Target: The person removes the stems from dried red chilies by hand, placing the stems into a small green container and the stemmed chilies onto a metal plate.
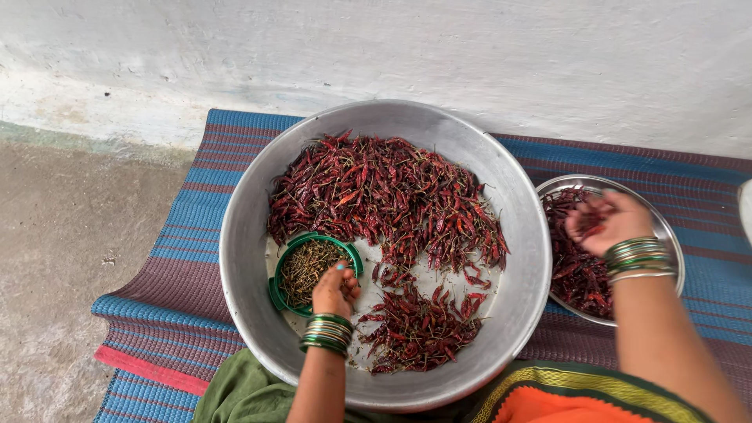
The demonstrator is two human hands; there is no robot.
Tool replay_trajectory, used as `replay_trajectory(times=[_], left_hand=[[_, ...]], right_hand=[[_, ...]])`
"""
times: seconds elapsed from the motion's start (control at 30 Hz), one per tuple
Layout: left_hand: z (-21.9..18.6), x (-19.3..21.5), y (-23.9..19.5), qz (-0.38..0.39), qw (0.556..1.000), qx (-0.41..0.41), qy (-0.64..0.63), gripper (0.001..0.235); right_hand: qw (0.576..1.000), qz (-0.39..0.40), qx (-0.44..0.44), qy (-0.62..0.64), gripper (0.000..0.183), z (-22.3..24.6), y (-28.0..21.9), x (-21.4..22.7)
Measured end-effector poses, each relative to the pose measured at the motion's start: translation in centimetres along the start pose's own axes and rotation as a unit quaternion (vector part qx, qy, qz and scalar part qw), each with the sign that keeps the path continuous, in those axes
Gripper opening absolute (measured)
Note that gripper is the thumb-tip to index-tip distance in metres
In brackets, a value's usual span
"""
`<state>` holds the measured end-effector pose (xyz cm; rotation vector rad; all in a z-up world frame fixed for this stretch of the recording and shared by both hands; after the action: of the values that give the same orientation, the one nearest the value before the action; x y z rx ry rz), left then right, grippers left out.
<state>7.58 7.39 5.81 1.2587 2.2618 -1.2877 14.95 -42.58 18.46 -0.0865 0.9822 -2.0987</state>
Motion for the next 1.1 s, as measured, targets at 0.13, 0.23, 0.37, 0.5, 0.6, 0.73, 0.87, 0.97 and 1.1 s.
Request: replay_trajectory(times=[0.13,0.23,0.37,0.5,0.6,0.73,0.87,0.97,1.1], left_hand=[[-3.1,0.5,0.8,-0.006,1.0,-0.026,0.002,0.028],[-4.7,1.4,2.7,0.039,0.997,-0.039,0.061,0.024],[-6.8,2.7,4.6,0.004,0.976,-0.123,0.178,0.026],[-9.3,2.8,3.2,-0.077,0.842,-0.28,0.455,0.032],[-9.9,1.4,1.8,-0.087,0.724,-0.384,0.566,0.038],[-7.1,-0.1,-0.1,-0.029,0.657,-0.389,0.645,0.04],[1.0,-2.4,-2.6,0.237,0.738,-0.044,0.631,0.048],[3.4,-4.1,-6.4,0.244,0.591,-0.047,0.767,0.063],[7.4,-2.6,-7.9,0.201,0.563,-0.011,0.802,0.071]], right_hand=[[0.994,-0.091,0.006,0.056,0.018,2.7,3.5,4.3],[0.979,-0.117,0.062,-0.153,0.04,3.5,5.4,5.9],[0.806,-0.126,0.233,-0.529,0.05,2.1,4.0,2.7],[0.706,-0.034,0.284,-0.648,0.027,-7.9,0.0,-4.8],[0.61,0.224,0.266,-0.712,0.037,-19.3,-5.9,-11.3],[0.291,0.318,0.169,-0.886,0.095,-27.3,-15.8,-13.7],[0.183,0.25,0.1,-0.945,0.116,-26.7,-18.3,-13.2],[0.23,0.183,0.045,-0.955,0.117,-24.8,-14.6,-9.0],[0.35,0.171,0.142,-0.91,0.082,-24.7,-8.3,-6.3]])
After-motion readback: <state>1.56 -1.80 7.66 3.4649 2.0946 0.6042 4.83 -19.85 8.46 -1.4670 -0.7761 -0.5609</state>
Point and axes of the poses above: each hand's wrist, its own y-axis towards the middle knuckle, its own x-axis out of the back of the hand, z = x × y, the point moved 5 cm from there along y, towards the middle knuckle, and after that the axes turned 12 degrees about -y, right-handed, at the moved point
